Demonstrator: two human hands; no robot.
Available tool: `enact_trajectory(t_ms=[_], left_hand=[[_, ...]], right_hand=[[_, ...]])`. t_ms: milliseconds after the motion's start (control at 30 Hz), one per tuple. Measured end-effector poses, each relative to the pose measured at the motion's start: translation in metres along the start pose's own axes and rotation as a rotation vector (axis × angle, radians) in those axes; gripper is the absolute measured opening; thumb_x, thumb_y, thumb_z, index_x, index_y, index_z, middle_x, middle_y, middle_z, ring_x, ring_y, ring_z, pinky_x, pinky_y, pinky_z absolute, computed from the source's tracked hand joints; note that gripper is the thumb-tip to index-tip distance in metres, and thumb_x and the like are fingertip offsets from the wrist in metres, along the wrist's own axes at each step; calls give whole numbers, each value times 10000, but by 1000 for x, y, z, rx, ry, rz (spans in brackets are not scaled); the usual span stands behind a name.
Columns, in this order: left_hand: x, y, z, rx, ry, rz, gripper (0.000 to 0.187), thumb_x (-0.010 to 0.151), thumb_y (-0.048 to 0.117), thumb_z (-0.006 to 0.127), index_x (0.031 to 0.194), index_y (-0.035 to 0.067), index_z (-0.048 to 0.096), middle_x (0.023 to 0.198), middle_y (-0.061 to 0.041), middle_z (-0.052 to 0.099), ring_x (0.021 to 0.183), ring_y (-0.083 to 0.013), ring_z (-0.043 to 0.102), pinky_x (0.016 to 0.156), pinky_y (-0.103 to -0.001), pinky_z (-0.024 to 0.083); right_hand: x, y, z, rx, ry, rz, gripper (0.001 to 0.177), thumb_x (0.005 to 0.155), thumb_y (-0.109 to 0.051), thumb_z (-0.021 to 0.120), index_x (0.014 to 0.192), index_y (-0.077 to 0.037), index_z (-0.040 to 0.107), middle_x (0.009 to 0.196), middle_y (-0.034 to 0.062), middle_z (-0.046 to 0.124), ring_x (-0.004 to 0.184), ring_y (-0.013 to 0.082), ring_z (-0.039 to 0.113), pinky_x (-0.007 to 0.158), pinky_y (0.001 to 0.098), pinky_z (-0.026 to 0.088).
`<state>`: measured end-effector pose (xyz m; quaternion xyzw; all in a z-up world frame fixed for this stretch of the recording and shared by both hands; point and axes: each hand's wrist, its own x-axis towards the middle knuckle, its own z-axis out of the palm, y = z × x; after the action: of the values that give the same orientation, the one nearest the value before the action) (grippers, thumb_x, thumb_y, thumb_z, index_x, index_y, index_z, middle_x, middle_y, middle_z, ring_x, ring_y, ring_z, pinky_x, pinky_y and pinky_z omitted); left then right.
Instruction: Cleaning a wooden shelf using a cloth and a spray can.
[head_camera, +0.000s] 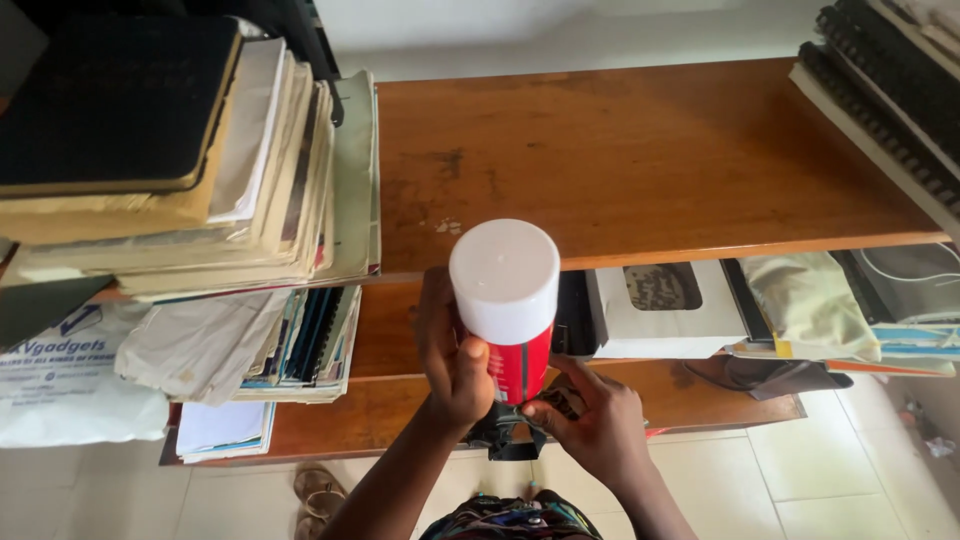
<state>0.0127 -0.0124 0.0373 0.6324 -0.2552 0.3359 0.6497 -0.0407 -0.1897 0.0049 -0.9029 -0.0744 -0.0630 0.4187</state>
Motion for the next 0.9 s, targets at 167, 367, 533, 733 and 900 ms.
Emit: enact_trajectory(t_ms=[167, 367, 533, 733, 900], left_hand=[[-2, -4, 21, -54, -15, -31, 638, 1124, 524, 470, 1399, -51, 481, 1279, -143, 532, 1089, -212, 564, 962, -339, 473], [6, -10, 61, -3, -28, 31, 597, 1122, 490, 491, 1403, -36, 497, 1290, -139, 526, 1107, -209, 545, 979, -338, 458], [20, -8, 111, -56, -18, 46, 547, 1147, 443, 520, 1419, -31, 496, 1294, -135, 510, 1093, -196, 525, 987, -322, 438], [34, -8, 169, -116, -21, 29, 569, 1154, 473, 530, 1428, -23, 470, 1331, -110, 503, 1123, -155, 530, 1000, -291, 441], [44, -9, 210, -166, -20, 16, 564, 1172, 473, 541, 1444, -14, 459, 1348, -111, 507, 1162, -165, 535, 1044, -298, 437]], right_hand=[[0, 11, -6, 133, 9, 9, 656, 696, -379, 889, 1233, -72, 671, 823, 60, 826, 735, 180, 816, 646, 304, 611], [2, 51, -21, 227, 112, -56, 517, 774, -254, 858, 1182, 7, 678, 901, 101, 829, 813, 166, 813, 706, 289, 610], [11, 79, -59, 316, 148, -84, 418, 847, -209, 811, 1172, 21, 684, 917, 109, 832, 835, 144, 792, 743, 284, 607], [21, 113, -107, 388, 154, -125, 395, 890, -200, 782, 1187, 37, 674, 930, 109, 822, 839, 133, 751, 763, 274, 589], [31, 134, -142, 339, 182, -128, 396, 884, -231, 774, 1163, 32, 675, 871, 94, 815, 779, 112, 761, 708, 265, 587]])
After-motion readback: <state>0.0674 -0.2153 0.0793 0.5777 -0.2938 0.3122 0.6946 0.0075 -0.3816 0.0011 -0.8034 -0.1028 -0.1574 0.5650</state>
